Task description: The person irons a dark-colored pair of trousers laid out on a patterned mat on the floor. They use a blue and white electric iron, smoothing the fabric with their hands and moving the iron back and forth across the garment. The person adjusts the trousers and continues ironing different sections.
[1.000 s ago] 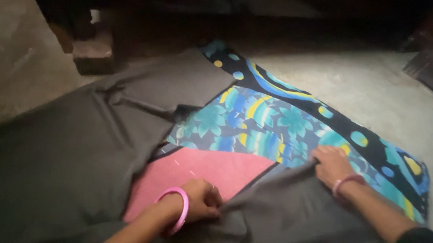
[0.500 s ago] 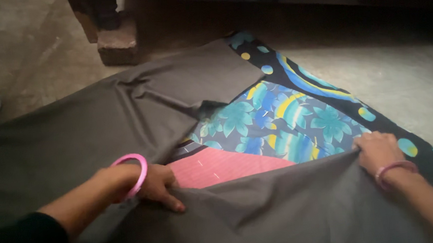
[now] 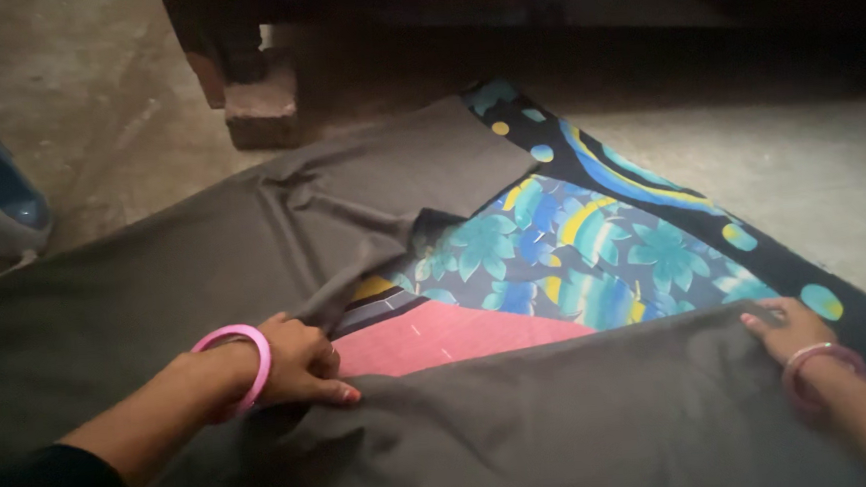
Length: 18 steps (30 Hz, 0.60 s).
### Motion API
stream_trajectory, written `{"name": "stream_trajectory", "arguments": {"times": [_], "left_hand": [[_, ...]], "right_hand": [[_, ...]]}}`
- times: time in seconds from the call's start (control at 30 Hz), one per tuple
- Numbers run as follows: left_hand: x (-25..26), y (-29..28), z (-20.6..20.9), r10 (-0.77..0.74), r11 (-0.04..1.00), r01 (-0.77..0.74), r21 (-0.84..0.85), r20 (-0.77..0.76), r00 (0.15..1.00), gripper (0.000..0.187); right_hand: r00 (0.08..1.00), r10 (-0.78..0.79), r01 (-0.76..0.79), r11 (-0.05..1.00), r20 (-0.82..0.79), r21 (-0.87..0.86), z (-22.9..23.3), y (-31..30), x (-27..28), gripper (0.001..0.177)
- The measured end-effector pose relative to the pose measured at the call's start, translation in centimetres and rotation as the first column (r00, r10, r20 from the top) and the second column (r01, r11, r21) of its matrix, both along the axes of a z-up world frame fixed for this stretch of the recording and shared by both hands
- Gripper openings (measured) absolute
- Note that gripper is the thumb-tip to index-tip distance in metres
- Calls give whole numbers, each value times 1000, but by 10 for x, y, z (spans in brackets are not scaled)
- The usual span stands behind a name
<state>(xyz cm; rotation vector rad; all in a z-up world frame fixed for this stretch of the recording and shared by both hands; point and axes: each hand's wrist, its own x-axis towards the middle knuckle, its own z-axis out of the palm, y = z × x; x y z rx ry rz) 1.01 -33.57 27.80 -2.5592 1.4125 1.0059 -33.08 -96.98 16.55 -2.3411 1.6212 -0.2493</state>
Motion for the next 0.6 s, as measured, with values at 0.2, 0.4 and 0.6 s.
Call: {"name": "stream_trajectory", "arguments": {"times": [0.2,0.4,0.6], "left_hand": [[-2,-1,35,-208,969,177,172,188,960,77],[26,24,49,-326,937,261,234,309,894,47],[78,57,3,-121,993,90,82,561,819,21]], "right_hand": [[999,43,-39,958,10,-283,-27,-27,-11,45],[998,53,-36,936,41,-350,-43,-13,-2,35],[919,323,-129,788,226,-601,-51,16,6,25]]}}
